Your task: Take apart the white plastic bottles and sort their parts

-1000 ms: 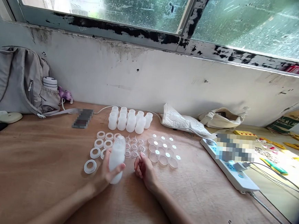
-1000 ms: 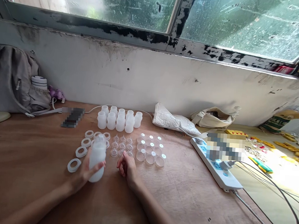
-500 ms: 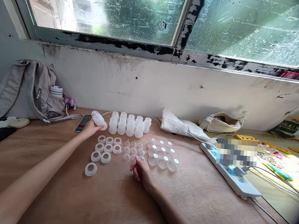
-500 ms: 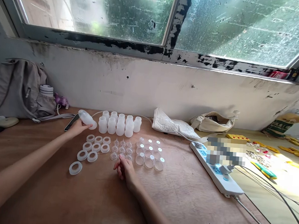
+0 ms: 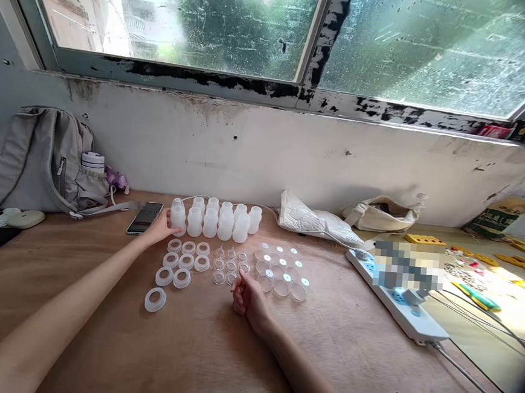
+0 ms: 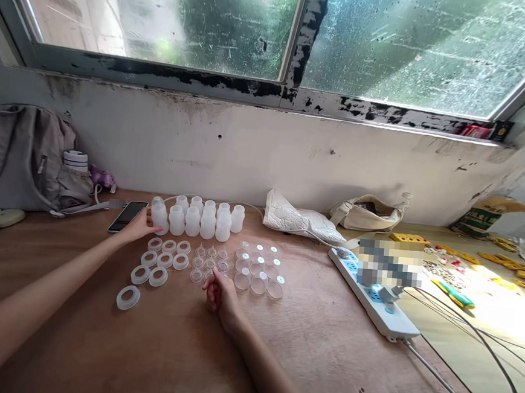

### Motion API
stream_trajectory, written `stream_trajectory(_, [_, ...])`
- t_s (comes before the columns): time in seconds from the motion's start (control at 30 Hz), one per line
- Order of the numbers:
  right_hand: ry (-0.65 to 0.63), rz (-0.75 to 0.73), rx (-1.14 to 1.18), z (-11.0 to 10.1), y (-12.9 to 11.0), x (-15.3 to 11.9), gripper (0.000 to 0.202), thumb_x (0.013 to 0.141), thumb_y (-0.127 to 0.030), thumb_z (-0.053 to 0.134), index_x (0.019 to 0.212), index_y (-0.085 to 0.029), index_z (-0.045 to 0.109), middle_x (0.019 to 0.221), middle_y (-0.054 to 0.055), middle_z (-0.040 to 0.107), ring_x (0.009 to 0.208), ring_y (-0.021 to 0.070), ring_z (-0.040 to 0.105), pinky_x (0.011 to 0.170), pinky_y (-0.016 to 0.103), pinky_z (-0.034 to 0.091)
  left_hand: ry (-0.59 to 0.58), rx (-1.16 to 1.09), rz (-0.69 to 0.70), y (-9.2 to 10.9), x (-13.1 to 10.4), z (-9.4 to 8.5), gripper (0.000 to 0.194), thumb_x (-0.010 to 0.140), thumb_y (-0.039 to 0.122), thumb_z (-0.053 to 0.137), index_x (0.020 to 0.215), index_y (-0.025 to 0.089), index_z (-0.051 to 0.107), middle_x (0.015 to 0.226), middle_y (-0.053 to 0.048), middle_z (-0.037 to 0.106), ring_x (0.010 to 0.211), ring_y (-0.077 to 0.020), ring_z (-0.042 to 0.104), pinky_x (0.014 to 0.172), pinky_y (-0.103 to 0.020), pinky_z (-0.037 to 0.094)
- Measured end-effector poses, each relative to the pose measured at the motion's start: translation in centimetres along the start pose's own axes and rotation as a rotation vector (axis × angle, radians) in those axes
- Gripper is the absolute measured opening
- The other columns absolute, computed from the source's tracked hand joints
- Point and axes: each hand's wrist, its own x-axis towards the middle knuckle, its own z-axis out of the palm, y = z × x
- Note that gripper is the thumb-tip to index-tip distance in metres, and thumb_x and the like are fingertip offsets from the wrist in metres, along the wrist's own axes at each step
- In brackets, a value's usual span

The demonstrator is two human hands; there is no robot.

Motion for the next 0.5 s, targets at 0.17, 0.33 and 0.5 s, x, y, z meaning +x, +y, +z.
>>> stream_trajectory(0.17, [0.319, -0.377, -0.702, -0.2, -0.5, -0.6, 0.036, 0.079, -0.044, 0.043, 0.055, -0.017, 0.047, 0.044, -0.005, 0.038, 0.041, 0.0086, 0.036, 0.044, 0.022, 0.026, 0.093, -0.032, 0.035, 1.1, -4.6, -0.7, 0.061, 0.069, 0.048, 0.053, 0.117, 0.015, 0.034, 0.118, -0.014, 0.045, 0.095, -0.0228, 0.054, 0.079, -0.035, 0.043])
stream_trajectory(0.33, [0.469, -0.320, -1.184, -0.7, -1.0, -1.3, 0.022, 0.080, -0.032, 0.041, 0.094, -0.018, 0.050, 0.059, -0.002, 0.052, 0.056, 0.0142, 0.052, 0.054, 0.023, 0.033, -0.092, 0.117, 0.197, 2.4, -12.8, -2.2, 0.039, 0.071, 0.049, 0.050, 0.098, 0.022, 0.047, 0.100, -0.004, 0.053, 0.085, -0.0203, 0.055, 0.071, -0.031, 0.045])
stream_trajectory(0.5, [0.486, -0.084, -1.401, -1.0, -1.2, -1.6, 0.046, 0.080, -0.027, 0.041, 0.124, -0.015, 0.032, 0.076, 0.006, 0.063, 0.072, 0.0206, 0.059, 0.059, 0.026, 0.037, -0.169, 0.204, 0.240, 1.5, -17.8, -2.2, 0.043, 0.066, 0.047, 0.057, 0.101, 0.023, 0.047, 0.100, -0.004, 0.055, 0.089, -0.0214, 0.056, 0.075, -0.032, 0.045])
